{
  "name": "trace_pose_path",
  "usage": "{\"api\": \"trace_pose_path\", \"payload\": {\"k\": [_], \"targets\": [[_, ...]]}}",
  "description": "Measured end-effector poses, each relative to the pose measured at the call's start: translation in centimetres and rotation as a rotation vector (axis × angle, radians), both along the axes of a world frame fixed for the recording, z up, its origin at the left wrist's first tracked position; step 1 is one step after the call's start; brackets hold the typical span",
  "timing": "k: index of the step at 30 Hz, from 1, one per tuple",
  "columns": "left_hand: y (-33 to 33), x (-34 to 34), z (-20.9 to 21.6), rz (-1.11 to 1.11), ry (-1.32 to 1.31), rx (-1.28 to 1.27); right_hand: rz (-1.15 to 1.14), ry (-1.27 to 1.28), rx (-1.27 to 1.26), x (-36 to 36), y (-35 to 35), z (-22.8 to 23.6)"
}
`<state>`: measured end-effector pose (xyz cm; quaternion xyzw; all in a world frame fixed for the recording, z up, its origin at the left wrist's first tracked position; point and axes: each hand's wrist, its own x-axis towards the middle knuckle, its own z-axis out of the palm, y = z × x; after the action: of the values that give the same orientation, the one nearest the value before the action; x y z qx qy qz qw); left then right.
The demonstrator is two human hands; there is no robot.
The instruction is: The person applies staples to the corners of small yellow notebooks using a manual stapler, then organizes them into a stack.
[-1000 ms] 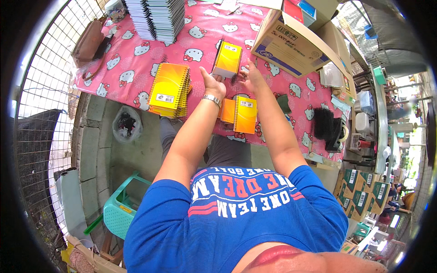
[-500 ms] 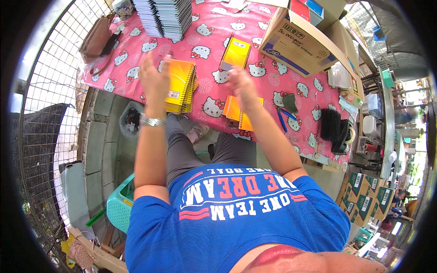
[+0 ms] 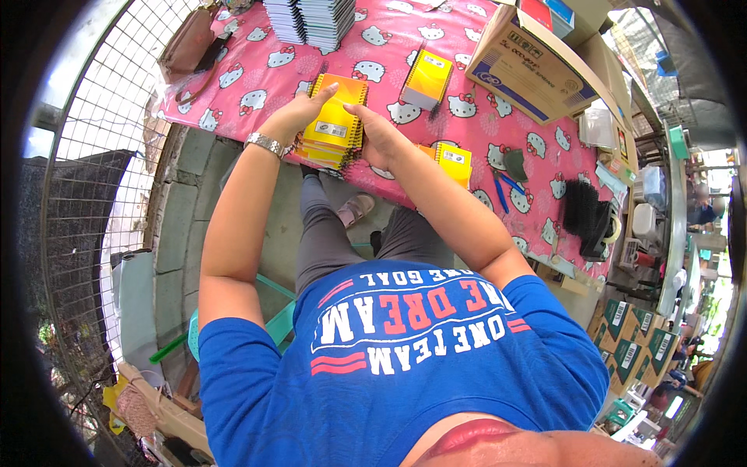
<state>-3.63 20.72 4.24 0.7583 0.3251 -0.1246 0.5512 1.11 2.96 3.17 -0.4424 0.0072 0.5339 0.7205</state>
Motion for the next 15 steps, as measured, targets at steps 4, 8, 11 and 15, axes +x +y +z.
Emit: {"api": "trace_pose_path", "payload": {"k": [4,8,11,15], "targets": [[-0.5,0.6,1.1,-0.032,0.016,0.136,0.019,-0.017,0.038,0.5,0.4,-0.8],[0.0,1.2,0.9,0.0,0.045,0.06,-0.024,0.032,0.034,-0.2,0.7,0.5],[-0.6,1.1,1.8,0.028,0.047,0.004,-0.04,0.059,0.023,0.3,0.5,1.4],[-0.3,1.0,3.5,0.037,-0.003,-0.302,-0.04,0.038,0.067,0.5,0.2,2.3]]}}
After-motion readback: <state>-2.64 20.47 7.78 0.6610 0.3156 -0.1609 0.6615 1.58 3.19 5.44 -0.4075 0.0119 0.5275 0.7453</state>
